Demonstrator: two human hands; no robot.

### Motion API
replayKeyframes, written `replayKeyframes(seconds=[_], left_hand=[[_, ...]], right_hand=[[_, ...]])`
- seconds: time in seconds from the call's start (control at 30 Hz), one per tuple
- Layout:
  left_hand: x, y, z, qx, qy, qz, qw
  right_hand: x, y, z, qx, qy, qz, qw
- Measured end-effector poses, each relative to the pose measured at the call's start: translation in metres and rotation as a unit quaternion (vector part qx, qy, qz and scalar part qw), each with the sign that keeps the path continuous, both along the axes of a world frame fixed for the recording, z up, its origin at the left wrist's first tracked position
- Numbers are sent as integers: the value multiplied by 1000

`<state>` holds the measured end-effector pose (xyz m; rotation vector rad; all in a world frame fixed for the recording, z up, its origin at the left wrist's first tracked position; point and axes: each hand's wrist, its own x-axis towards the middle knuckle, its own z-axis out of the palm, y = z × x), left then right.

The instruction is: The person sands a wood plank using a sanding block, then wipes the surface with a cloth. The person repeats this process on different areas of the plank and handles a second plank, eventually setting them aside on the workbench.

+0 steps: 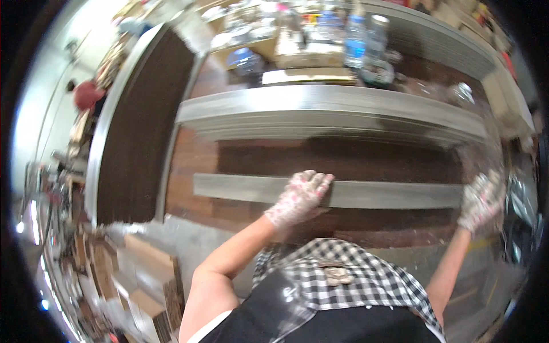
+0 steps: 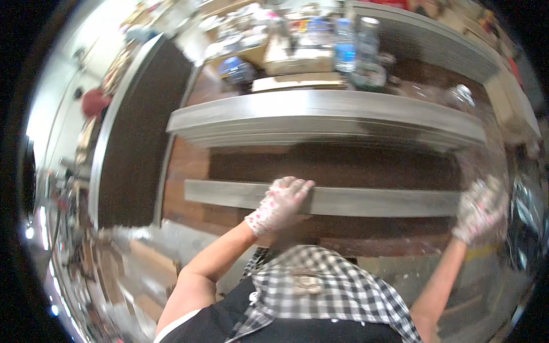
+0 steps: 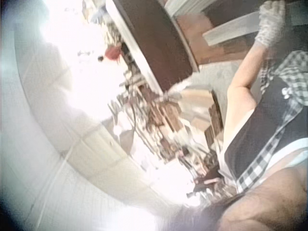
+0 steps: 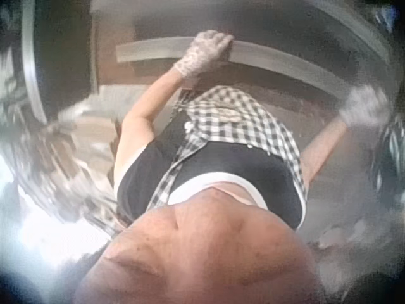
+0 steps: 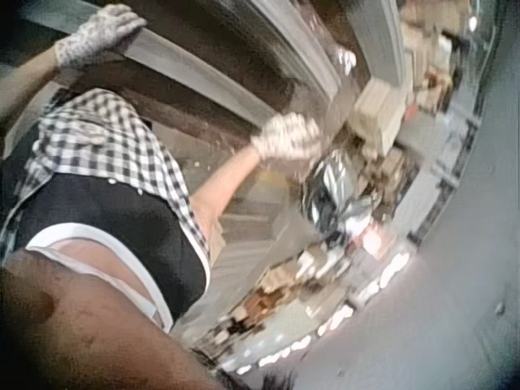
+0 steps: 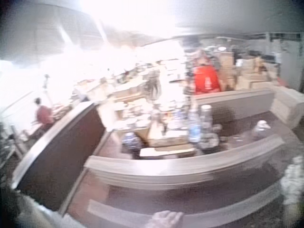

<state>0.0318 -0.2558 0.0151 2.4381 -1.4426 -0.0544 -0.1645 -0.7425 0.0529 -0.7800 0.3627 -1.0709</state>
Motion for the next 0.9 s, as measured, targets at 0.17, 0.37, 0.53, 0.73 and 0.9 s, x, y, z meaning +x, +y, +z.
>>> replayKeyframes(seconds=[0.17, 0.37, 0.53, 0.73, 0.9], left_hand=[[4, 124, 49, -55, -21, 96, 994], [21, 251, 82, -207, -180, 339, 900], [108, 339, 37, -101, -235, 490, 833], [203, 387, -28, 124, -85, 621, 769], [243, 392, -63, 120, -71, 628, 766]], right_hand=[[16, 123, 46, -582, 268, -204, 740], [79, 233, 91, -455, 173, -180, 855], [127, 283, 71, -313, 63, 9, 947], [152, 328, 46, -333, 145, 23, 932], [156, 330, 28, -330, 198, 15, 923]])
